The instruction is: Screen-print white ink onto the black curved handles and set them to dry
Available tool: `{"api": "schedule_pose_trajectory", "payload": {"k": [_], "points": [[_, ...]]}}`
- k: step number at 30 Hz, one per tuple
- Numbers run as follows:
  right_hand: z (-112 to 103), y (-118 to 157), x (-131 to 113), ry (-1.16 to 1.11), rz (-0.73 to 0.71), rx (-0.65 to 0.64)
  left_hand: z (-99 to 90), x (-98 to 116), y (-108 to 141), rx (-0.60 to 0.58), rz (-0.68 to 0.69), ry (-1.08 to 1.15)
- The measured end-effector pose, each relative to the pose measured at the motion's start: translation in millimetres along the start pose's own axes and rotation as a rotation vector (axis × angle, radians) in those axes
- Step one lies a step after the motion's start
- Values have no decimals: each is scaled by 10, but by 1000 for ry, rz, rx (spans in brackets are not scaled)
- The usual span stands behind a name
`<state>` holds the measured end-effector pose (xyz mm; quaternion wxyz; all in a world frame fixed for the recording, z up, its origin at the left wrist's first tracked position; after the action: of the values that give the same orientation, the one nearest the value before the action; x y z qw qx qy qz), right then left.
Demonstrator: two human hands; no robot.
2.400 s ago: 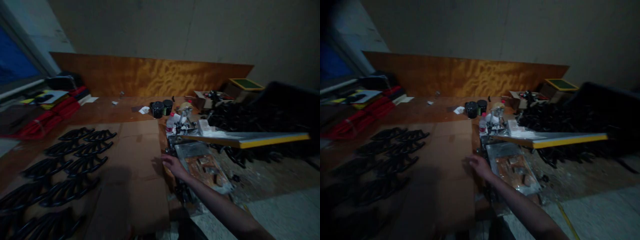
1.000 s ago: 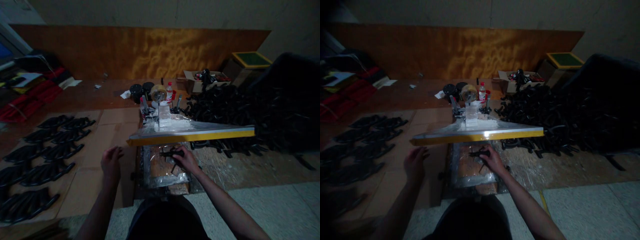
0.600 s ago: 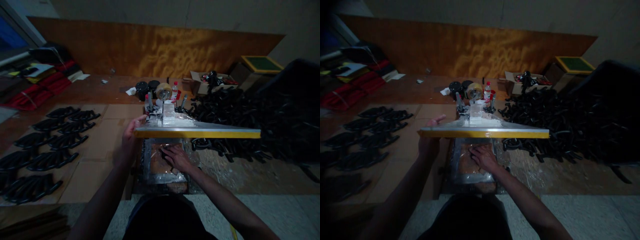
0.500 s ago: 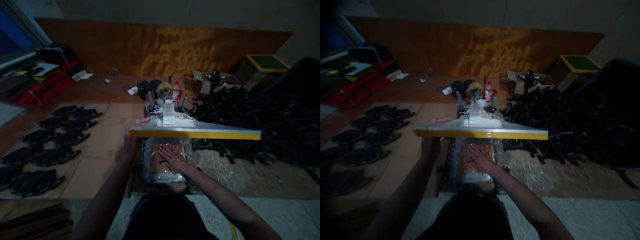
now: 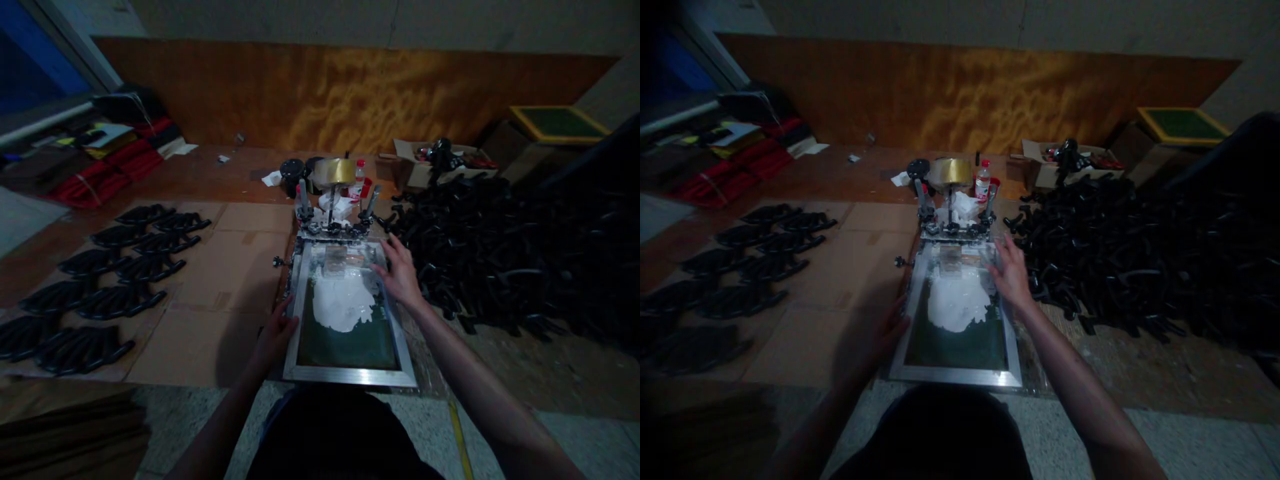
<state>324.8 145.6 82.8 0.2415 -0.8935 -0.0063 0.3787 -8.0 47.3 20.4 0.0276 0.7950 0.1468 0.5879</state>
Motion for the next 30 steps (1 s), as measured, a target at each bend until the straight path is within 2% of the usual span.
{"api": "schedule_pose_trajectory", "payload": {"k": [1,3,5,7,10,13,15,17,20,22,26,28,30], "points": [[154,-55,-224,93,-147,-74,60,-118,-20,-32,-19,-38],[502,-97,-577,258,-318,-259,144,-285,-67,-67,-29,-119],[796,-51,-757,392,-367,-461,184,-366,-106,-78,-13,-164],[956,89,-783,470,-359,-623,206,-398,-122,-102,-15,-157],[933,430,-723,464,-429,-745,215,-405,-121,-129,-40,-120],[732,770,-724,318,-632,-823,215,-397,-120,-124,-40,-103],[613,878,-751,217,-724,-880,218,-405,-122,-119,-44,-96],[575,860,-772,172,-714,-895,219,-417,-122,-110,-55,-86],[622,780,-759,233,-604,-780,216,-414,-113,-91,-56,-45],[652,841,-736,284,-594,-719,215,-408,-103,-78,-61,-26],[665,1024,-739,237,-632,-778,221,-415,-90,-62,-99,-15],[694,887,-795,221,-570,-748,207,-395,-88,-60,-101,-1],[748,575,-876,243,-485,-654,167,-328,-75,-63,-97,27]]}}
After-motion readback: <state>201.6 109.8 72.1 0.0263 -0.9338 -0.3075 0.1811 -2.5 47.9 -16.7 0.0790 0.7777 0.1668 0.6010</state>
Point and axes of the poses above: each hand's wrist, its own y-axis away from the middle knuckle, its own z-axis out of the palm, x = y × z, the point moved 5 cm from there along -y, towards the middle knuckle, and after that the axes turned 9 degrees about x, right-handed, at the moved point
